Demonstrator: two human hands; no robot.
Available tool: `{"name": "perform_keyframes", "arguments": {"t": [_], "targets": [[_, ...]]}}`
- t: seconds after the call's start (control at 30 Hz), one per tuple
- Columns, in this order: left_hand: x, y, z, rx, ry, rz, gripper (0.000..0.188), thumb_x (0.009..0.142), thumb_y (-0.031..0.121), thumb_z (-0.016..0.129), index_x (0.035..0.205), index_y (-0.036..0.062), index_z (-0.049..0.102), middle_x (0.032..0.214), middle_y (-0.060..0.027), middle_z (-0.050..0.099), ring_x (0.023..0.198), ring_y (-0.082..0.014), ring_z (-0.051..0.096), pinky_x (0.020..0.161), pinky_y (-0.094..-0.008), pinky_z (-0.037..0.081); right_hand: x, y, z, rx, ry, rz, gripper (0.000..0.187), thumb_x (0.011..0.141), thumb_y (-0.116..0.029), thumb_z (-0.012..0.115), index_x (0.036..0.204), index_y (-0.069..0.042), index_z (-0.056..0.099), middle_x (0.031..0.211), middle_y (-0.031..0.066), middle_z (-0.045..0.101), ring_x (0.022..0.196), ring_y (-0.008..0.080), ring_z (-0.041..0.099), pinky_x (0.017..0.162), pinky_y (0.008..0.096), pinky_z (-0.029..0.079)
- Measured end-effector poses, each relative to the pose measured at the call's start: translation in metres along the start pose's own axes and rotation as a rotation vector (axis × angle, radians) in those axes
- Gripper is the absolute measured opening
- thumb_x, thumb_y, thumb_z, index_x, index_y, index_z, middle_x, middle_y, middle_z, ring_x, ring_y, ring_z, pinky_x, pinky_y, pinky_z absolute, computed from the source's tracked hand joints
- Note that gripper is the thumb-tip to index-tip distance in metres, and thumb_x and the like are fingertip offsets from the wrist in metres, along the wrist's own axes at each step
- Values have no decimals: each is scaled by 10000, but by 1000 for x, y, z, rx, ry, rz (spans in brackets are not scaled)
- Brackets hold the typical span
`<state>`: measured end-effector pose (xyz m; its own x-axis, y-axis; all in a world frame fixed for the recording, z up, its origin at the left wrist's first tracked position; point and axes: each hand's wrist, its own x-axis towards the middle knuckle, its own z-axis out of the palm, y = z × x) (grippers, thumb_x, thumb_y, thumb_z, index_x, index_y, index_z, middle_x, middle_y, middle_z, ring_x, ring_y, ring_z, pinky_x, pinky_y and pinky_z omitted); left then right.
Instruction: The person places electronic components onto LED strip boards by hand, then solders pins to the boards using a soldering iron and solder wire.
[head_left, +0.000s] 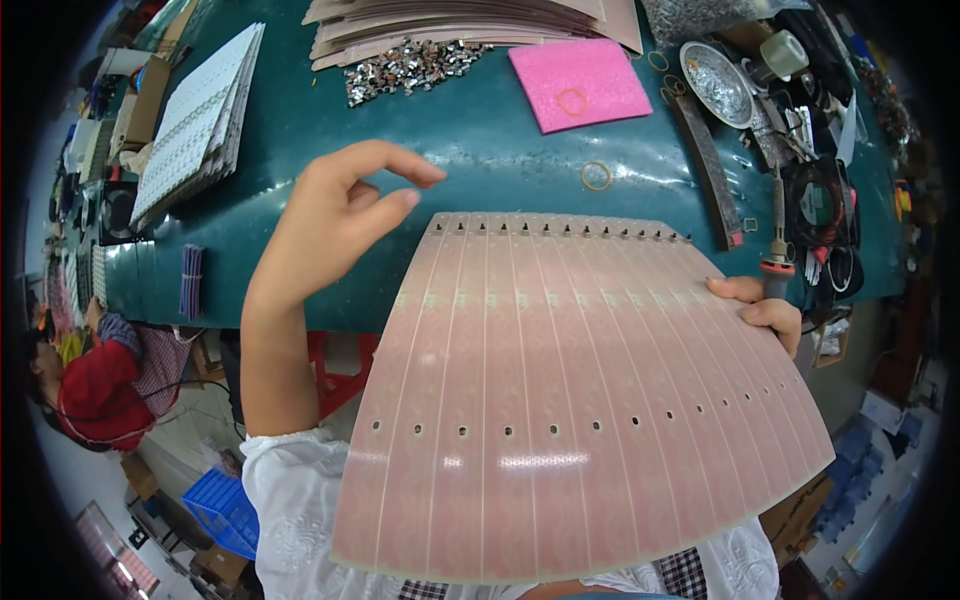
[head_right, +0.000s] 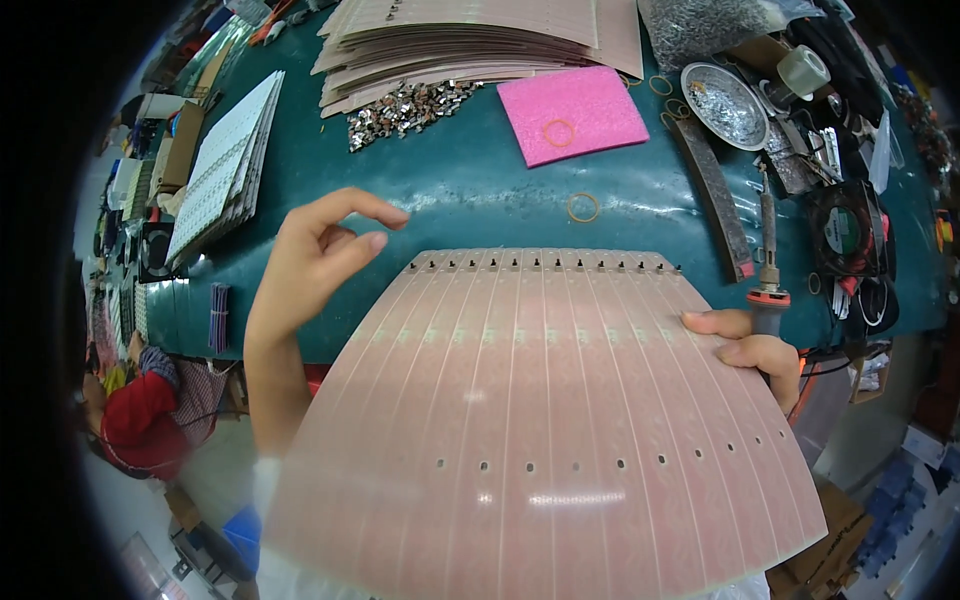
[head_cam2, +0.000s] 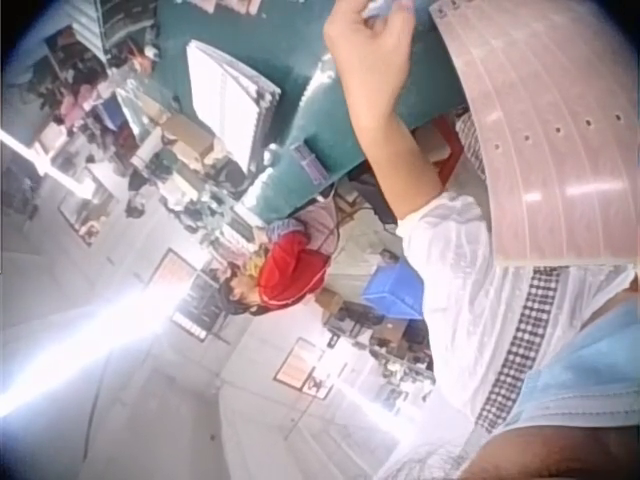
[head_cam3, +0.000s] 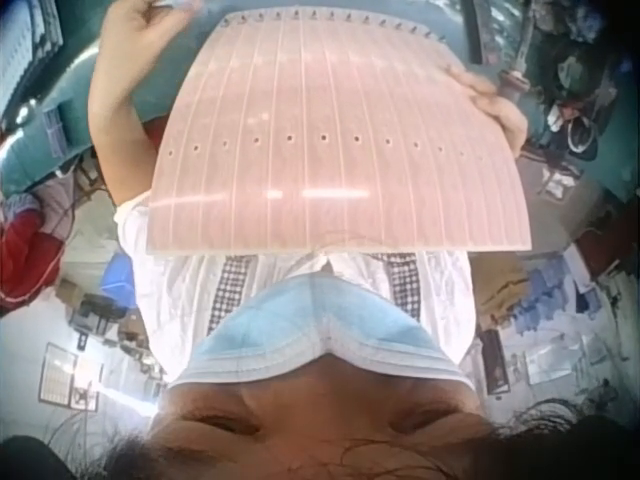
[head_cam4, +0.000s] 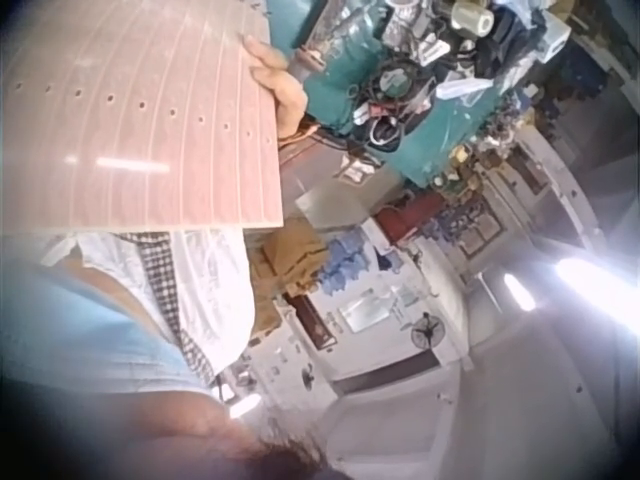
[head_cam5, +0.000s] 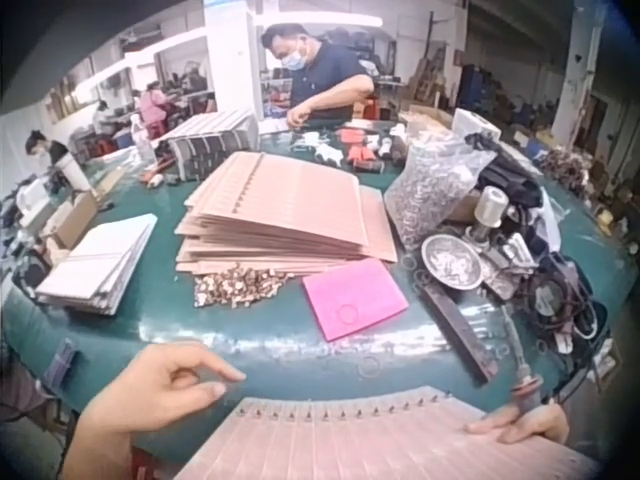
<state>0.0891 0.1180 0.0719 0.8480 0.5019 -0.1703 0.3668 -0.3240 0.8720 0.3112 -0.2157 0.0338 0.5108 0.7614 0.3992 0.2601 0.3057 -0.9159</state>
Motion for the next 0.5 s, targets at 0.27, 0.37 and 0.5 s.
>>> {"name": "perform_keyframes", "arguments": {"t": [0.27, 0.37, 0.5], "targets": [[46, 29, 36, 99, -282, 8, 195, 840, 179, 743, 856, -14, 728, 771, -42, 686, 619, -78, 553, 550, -234, 425, -1, -3, -4, -35, -45, 27, 337, 928, -233, 655, 1109, -38, 447, 1170, 329, 573, 1012, 297, 641, 875, 383, 529], [53, 30, 42, 160, -381, -51, 201, 825, 185, 755, 837, -13, 728, 759, -57, 682, 629, -108, 571, 565, -274, 444, 0, -6, 1, -33, -19, 30, 340, 927, -228, 655, 1113, -35, 445, 1176, 330, 567, 1018, 298, 639, 875, 384, 530], [55, 25, 46, 225, -395, 11, 195, 791, 175, 778, 827, -9, 722, 764, -94, 676, 694, -164, 598, 621, -325, 460, 0, -7, 4, 27, -22, 44, 344, 926, -219, 651, 1117, -24, 441, 1185, 344, 553, 1037, 312, 634, 887, 397, 530]]}}
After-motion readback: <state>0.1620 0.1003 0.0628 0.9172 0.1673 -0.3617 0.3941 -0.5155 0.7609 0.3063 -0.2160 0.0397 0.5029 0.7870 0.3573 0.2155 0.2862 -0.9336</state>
